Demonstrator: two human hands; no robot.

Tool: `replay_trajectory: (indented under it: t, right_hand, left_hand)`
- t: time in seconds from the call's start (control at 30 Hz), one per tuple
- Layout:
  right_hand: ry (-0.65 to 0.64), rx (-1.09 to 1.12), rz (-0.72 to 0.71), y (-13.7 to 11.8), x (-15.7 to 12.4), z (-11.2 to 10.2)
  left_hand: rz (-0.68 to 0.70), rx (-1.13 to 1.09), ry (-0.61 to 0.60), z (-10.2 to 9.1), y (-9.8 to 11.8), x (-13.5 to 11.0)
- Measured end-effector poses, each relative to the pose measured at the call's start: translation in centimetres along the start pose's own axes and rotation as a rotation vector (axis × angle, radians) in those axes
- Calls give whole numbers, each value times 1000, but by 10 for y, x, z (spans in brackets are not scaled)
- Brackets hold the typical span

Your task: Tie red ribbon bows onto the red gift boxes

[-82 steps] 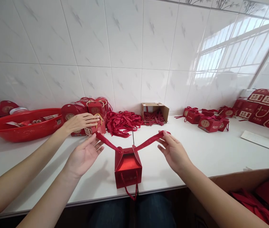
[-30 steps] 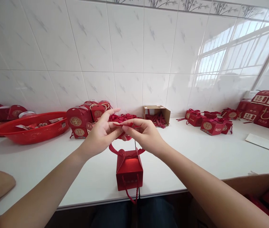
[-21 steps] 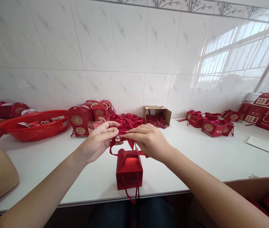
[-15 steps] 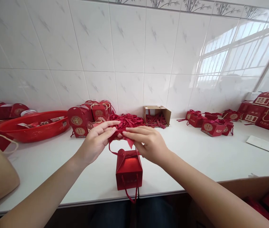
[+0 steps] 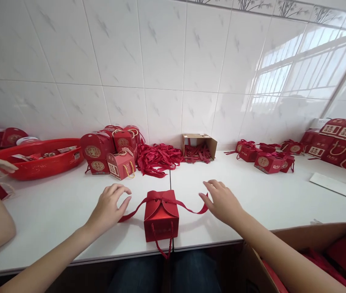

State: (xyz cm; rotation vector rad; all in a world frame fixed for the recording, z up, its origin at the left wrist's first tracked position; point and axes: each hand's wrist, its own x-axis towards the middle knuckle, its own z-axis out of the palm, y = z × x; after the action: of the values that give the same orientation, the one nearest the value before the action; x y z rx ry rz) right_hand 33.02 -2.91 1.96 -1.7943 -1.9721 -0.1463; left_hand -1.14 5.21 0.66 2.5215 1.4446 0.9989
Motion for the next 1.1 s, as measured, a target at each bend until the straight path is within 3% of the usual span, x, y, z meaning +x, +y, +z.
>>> replay_trajectory:
  t: [0.07,0.2,0.37,0.47,0.53,0.67,0.73,0.83,0.9,0.93,1.0,1.1]
  right_hand:
    - [-28,206,1,-20,5,10]
    - [-208,547,-17,-55,9,26]
    - [-212,853,110,-71,10,38]
    - [-189,1038,237,-68,10,35]
    - [-173,1065,217,-61,8,31]
    - [-195,809,-26,-44,1,21]
    - [-146,549,-154,-39,-1,18]
    - [64,173,-273,-38,2,18]
    - [214,55,-316,-41,7,19]
    - [276,54,-326,-43,10,20]
    - [370,163,-302,-51,16,20]
    - [308,474,-143,-65,22,20]
  left_hand:
    - [-46,-225,-6,8,21,3]
    - [-135,-568,-139,23,50,5]
    - [-229,-668,-211,31,51,4]
    - [-237,-636,-202,27,46,5]
    - [-256,-626,-176,22,42,8]
    - [-330,-593,-271,8,31,18]
    - [-366,-529,-471,-1,26,25]
    - [-308,-561,-887,-14,23,36]
    - [-244,-688,-1029,-20,28,40]
    - [-232,-760,-1028,-21,33,41]
    - [-248,-887,-910,-19,45,39]
    - [-235,-926,-622,-10,66,30]
